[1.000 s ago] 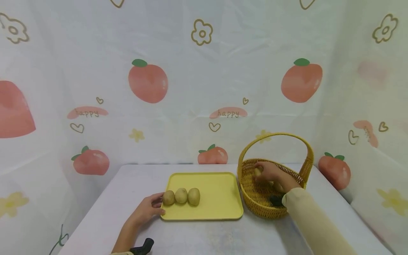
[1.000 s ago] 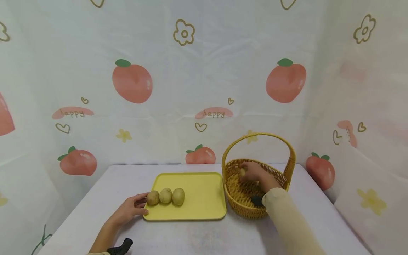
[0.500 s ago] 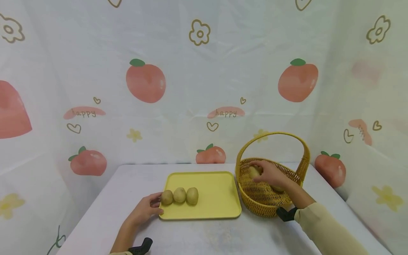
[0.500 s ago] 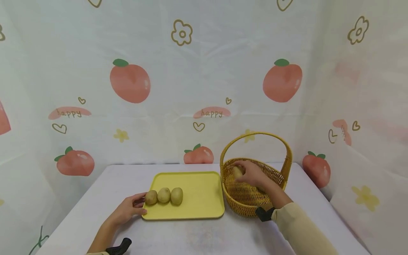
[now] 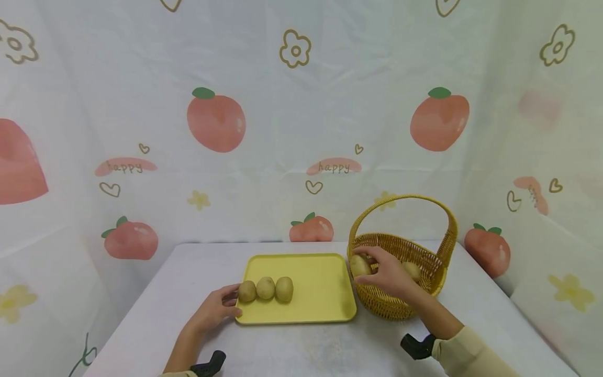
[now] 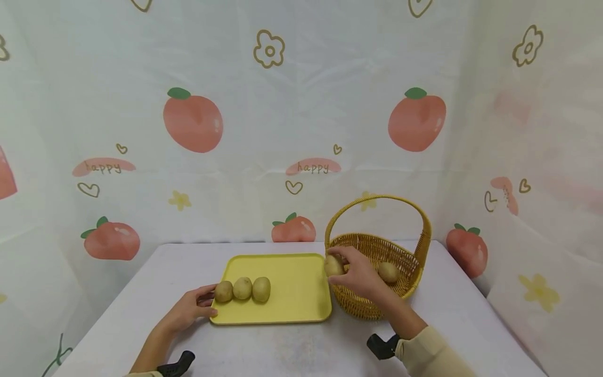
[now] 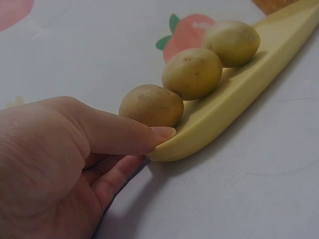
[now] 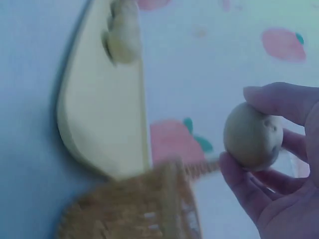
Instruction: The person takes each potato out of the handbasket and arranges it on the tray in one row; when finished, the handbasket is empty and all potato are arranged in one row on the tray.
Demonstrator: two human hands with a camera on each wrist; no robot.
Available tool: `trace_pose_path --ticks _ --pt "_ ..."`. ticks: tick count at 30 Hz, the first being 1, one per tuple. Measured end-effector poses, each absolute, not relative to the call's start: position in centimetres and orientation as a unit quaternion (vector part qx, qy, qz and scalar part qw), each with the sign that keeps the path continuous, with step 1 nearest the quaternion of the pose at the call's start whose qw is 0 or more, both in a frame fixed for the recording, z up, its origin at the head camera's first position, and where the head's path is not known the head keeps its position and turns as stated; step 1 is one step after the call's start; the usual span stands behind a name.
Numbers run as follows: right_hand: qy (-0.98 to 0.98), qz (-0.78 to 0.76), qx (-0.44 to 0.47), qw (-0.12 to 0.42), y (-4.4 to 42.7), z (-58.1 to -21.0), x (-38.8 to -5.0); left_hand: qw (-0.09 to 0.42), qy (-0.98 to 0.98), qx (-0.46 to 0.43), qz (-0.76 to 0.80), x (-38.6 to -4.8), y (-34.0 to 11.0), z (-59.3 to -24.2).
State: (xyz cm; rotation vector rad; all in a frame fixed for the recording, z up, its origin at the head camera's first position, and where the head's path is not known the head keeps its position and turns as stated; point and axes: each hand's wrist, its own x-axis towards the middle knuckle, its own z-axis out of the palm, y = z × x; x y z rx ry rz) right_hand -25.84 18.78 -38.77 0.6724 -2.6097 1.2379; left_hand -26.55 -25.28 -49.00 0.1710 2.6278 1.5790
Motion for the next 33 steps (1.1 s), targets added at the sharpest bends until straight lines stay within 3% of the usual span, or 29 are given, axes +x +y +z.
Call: trace_pose_path --ticks 13,33 --pt "-0.855 0.439 0.267 0.069 11.8 -40.4 -25.2 0.036 0.861 0.049 0.505 -26.5 -25.3 -49.0" --pt "-0.895 0.394 0.207 0.021 5.6 -46.3 -29.8 0.043 0.858 0.037 0.511 -26.5 -25.1 -48.7"
